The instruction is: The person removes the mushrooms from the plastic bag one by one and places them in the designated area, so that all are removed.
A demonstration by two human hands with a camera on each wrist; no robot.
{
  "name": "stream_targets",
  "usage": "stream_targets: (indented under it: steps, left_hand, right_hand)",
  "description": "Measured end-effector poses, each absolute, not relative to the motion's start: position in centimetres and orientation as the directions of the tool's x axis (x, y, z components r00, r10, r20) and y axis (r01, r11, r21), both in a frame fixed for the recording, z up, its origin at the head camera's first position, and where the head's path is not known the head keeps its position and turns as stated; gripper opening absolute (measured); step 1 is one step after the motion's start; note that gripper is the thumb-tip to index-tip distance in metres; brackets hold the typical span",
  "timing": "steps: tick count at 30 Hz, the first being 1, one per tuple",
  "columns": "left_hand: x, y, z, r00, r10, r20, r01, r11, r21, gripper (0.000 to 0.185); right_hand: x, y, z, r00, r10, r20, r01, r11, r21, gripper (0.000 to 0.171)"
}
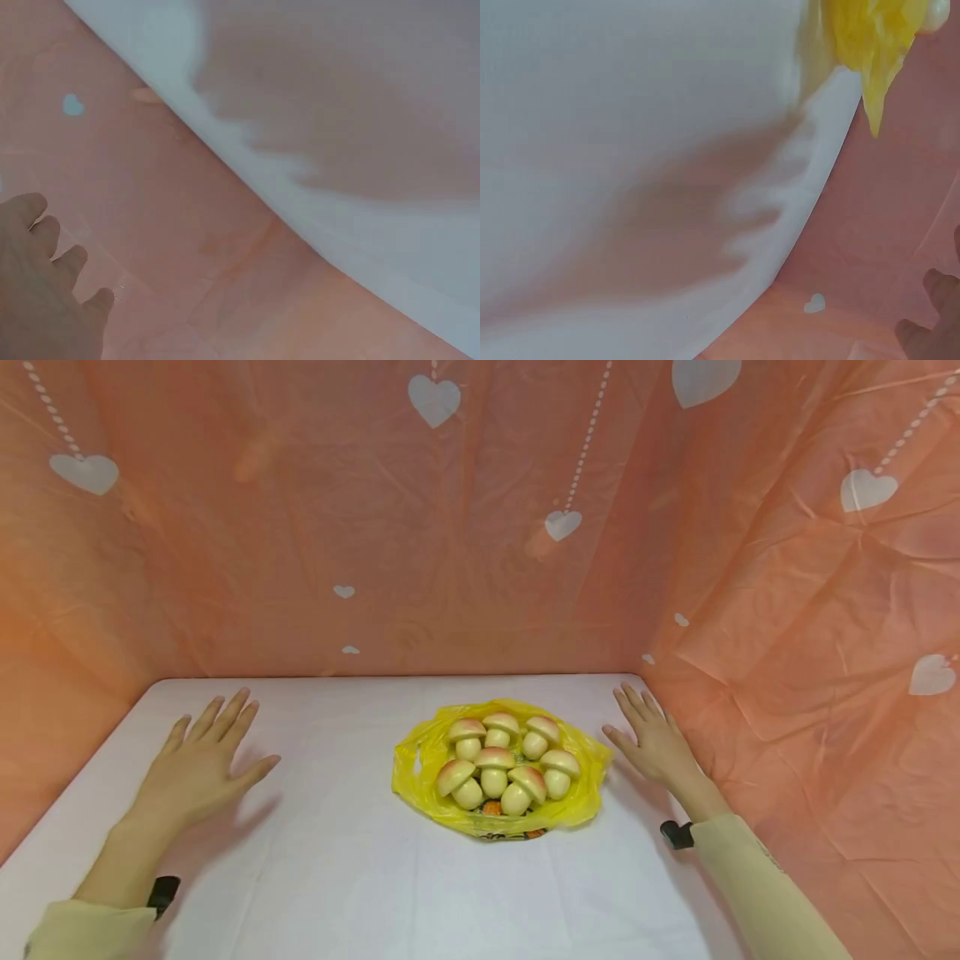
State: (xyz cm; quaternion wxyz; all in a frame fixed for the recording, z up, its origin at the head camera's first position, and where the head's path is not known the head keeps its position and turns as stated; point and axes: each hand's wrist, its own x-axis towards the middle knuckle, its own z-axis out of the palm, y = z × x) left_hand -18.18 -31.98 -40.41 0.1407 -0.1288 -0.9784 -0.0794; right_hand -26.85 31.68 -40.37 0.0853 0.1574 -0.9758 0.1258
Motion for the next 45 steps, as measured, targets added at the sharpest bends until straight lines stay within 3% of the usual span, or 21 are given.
stream_targets:
  steps: [9, 20, 25, 31, 45]
  left_hand:
    - [-18.7, -28.5, -39.6, -0.861, 0.292, 0.416, 0.357, 0.93, 0.088, 0.087]
    - [-19.1, -23.6, -40.2, -0.707, 0.381, 0.596, 0.509, 0.859, 0.055, 0.074]
    - [-19.1, -21.5, -40.8, -0.667, 0.418, 0.617, 0.558, 0.829, 0.042, 0.085]
    - [-19.1, -19.4, -41.3, -0.665, 0.469, 0.582, 0.609, 0.791, 0.058, 0.069]
    - [-18.8, -14.8, -42.0, -0.692, 0.588, 0.419, 0.683, 0.721, 0.115, 0.073]
  right_hand:
    - [-26.1, 30.9, -40.8, -0.918, -0.314, 0.241, -0.363, 0.911, -0.195, 0.076]
    - [-24.5, 29.8, -41.7, -0.913, -0.362, 0.189, -0.396, 0.897, -0.194, 0.077]
    - [-24.1, 29.6, -42.4, -0.909, -0.383, 0.163, -0.409, 0.896, -0.176, 0.079]
    - [-23.5, 29.3, -43.1, -0.901, -0.411, 0.138, -0.43, 0.887, -0.169, 0.083]
    - [-22.8, 28.9, -44.0, -0.881, -0.472, 0.018, -0.469, 0.869, -0.159, 0.087]
